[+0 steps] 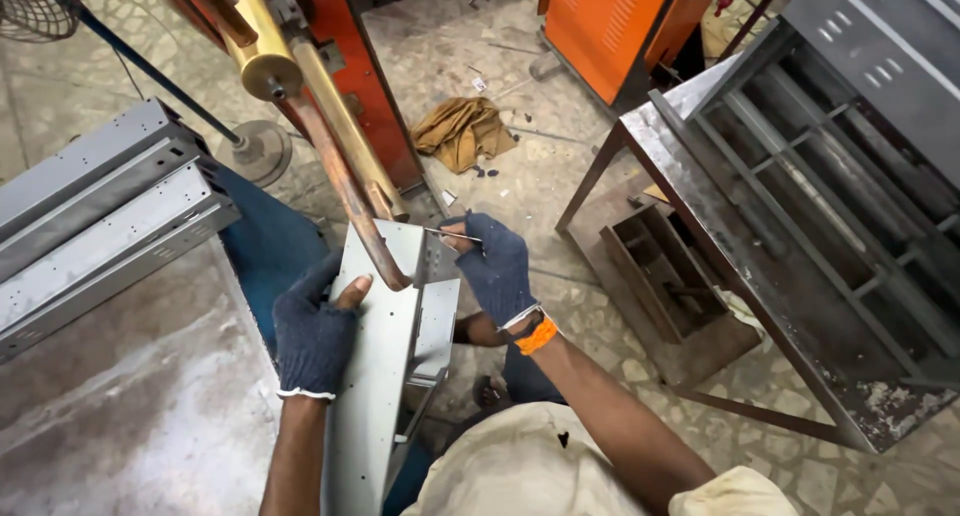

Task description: Assembling and spot welding various metal panels to construct a frame or enclosure.

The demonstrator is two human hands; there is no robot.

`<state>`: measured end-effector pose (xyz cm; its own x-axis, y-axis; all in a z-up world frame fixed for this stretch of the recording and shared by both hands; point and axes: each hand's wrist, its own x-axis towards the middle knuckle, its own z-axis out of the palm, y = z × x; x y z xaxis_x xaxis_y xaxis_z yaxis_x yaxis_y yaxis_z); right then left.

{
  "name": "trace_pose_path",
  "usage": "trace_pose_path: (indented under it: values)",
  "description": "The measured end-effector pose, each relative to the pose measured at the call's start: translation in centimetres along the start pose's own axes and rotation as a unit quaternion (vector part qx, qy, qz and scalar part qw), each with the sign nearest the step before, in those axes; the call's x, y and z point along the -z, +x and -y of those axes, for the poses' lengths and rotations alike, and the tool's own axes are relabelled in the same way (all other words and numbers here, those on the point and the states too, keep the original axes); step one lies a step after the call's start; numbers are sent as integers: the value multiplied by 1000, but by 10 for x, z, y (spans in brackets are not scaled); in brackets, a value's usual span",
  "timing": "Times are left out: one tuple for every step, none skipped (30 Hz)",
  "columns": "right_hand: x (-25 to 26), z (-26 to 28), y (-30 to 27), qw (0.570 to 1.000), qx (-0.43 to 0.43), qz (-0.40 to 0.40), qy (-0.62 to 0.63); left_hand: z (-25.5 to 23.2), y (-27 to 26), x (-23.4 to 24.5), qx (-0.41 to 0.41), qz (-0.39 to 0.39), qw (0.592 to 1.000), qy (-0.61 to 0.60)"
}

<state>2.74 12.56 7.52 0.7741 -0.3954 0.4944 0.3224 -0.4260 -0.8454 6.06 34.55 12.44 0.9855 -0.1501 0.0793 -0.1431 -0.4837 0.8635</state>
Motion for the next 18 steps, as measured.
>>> trace_pose_path:
  values:
    - [-2, -2, -1, 1000, -2, 1, 0, -5, 0, 0, 2, 0, 1000, 1]
    - [-4, -5, -2, 999, -43, 12, 19, -10, 0, 0, 40, 3, 999, -6]
    - [-6, -7, -4, 995, -85, 23, 38, -15, -1, -1, 79, 5, 997, -13]
    - [-8, -10, -4, 995, -85, 23, 39, -12, 0, -1, 78, 5, 997, -12]
    - [-11, -13, -4, 996, -83, 18, 36, -9, 0, -1, 41, -2, 999, 13]
    - [-14, -16, -5, 996, -82, 15, 34, -6, 0, 0, 6, -8, 999, 39]
    - [-13, -11, -3, 996, -83, 15, 35, -4, 0, 0, 7, -9, 999, 40]
    - [-12, -6, -1, 995, -79, 22, 48, -3, 0, 0, -16, -13, 999, 43]
    - [-11, -1, 1, 995, -75, 28, 60, -2, -1, 0, -40, -17, 998, 45]
    - [-11, -1, 4, 995, -76, 29, 60, -7, 0, 0, -39, -17, 998, 45]
    - [-12, -1, 7, 989, -82, 57, 109, -13, 0, 1, -14, -11, 999, 40]
    - [-12, -1, 9, 980, -89, 84, 158, -19, 0, 2, 11, -4, 999, 36]
    - [-17, -12, 5, 980, -89, 85, 159, -14, -1, 2, 11, -4, 999, 36]
    - [-22, -24, 5, 982, -42, 97, 157, -10, 0, 1, 8, -3, 999, 31]
    - [-27, -35, 4, 982, 4, 108, 154, -5, 2, 1, 4, -1, 1000, 26]
    - [-27, -34, 5, 982, 6, 109, 154, -2, 3, 0, 3, -3, 1000, 26]
    - [-27, -32, 5, 969, -97, 143, 176, 1, 4, -1, -7, -5, 1000, 10]
    - [-25, -31, 4, 944, -200, 178, 194, 4, 3, -3, -16, -6, 1000, -6]
